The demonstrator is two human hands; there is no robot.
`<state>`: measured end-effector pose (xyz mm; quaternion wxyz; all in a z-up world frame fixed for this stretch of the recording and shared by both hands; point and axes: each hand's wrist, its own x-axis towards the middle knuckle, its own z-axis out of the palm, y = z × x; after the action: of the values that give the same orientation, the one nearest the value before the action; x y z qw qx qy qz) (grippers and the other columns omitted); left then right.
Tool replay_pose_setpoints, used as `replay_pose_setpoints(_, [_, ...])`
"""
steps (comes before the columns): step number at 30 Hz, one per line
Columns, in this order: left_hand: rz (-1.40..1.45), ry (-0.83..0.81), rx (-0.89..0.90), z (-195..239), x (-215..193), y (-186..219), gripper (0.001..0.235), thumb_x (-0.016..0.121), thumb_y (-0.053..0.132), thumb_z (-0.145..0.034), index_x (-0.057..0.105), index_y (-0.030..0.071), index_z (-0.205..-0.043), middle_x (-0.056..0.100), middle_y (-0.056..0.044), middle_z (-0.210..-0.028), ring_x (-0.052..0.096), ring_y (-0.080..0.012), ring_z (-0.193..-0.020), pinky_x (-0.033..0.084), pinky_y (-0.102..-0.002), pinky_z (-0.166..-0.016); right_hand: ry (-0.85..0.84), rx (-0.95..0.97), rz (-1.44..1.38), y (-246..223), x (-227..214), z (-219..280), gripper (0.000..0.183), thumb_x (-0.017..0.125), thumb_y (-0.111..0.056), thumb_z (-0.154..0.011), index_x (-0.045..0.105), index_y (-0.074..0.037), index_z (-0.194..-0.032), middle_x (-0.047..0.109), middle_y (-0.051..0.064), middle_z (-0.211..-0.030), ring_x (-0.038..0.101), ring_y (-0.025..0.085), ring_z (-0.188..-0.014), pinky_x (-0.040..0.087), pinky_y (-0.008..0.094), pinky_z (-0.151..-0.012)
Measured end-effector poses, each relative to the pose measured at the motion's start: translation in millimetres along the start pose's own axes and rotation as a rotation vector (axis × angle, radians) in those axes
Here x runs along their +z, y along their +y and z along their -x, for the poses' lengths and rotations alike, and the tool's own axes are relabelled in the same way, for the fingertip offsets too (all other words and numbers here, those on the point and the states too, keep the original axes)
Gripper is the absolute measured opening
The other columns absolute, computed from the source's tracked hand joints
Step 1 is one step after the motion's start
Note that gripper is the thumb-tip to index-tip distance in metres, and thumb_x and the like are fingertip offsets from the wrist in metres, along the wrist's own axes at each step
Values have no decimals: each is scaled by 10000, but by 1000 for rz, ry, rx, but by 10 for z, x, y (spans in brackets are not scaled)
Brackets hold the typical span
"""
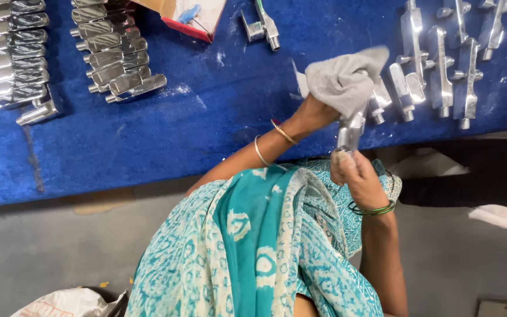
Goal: The person wipes metal components with a cloth and moves them across the workspace.
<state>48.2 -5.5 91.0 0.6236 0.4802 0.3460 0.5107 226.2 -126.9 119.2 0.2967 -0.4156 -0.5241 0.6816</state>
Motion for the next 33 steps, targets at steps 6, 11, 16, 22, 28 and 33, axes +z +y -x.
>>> replay_pose_setpoints(6, [-47,-135,-98,537,290,-7,186,609,212,-911,720,63,-891,711,-149,-882,703,-315,-830,530,-413,-729,90,-19,131,221,-86,-135,124,534,-159,-996,569,-44,-967,416,-28,-716,353,112,-634,315,304,-548])
replay_pose_setpoints(11, [-97,126,99,356,196,183,177,608,201,-908,718,66,-877,708,-145,-869,703,-309,-816,528,-411,-719,189,33,747,140,29,-23,232,602,-234,-1027,569,-7,-992,549,46,-712,509,188,-634,466,365,-621])
replay_pose_setpoints(16, [-191,31,265,251,115,455,169,607,191,-904,717,69,-863,705,-140,-856,702,-304,-803,526,-409,-710,83,-38,-55,68,151,-91,264,543,-225,-1056,559,-12,-1211,638,85,-1000,602,192,-904,531,339,-854])
replay_pose_setpoints(22, [-271,-24,296,433,121,483,162,606,178,-900,716,73,-846,702,-135,-841,701,-297,-787,523,-406,-699,215,-51,-747,205,201,-173,351,614,-236,-1051,554,-1,-1305,672,142,-1077,669,251,-955,571,407,-861])
replay_pose_setpoints(28, [-379,-44,275,321,57,306,157,605,165,-897,715,76,-828,698,-129,-825,700,-290,-770,521,-404,-687,408,-261,-320,-5,-83,-58,364,731,-136,-952,548,-62,-1257,667,78,-1164,697,216,-1078,607,387,-973])
replay_pose_setpoints(33, [-599,6,261,-69,-156,96,155,604,154,-893,714,79,-814,695,-125,-813,699,-284,-757,518,-402,-678,611,-324,372,61,-484,73,408,782,-92,-952,578,-21,-1298,661,73,-1219,622,153,-1135,518,294,-1003])
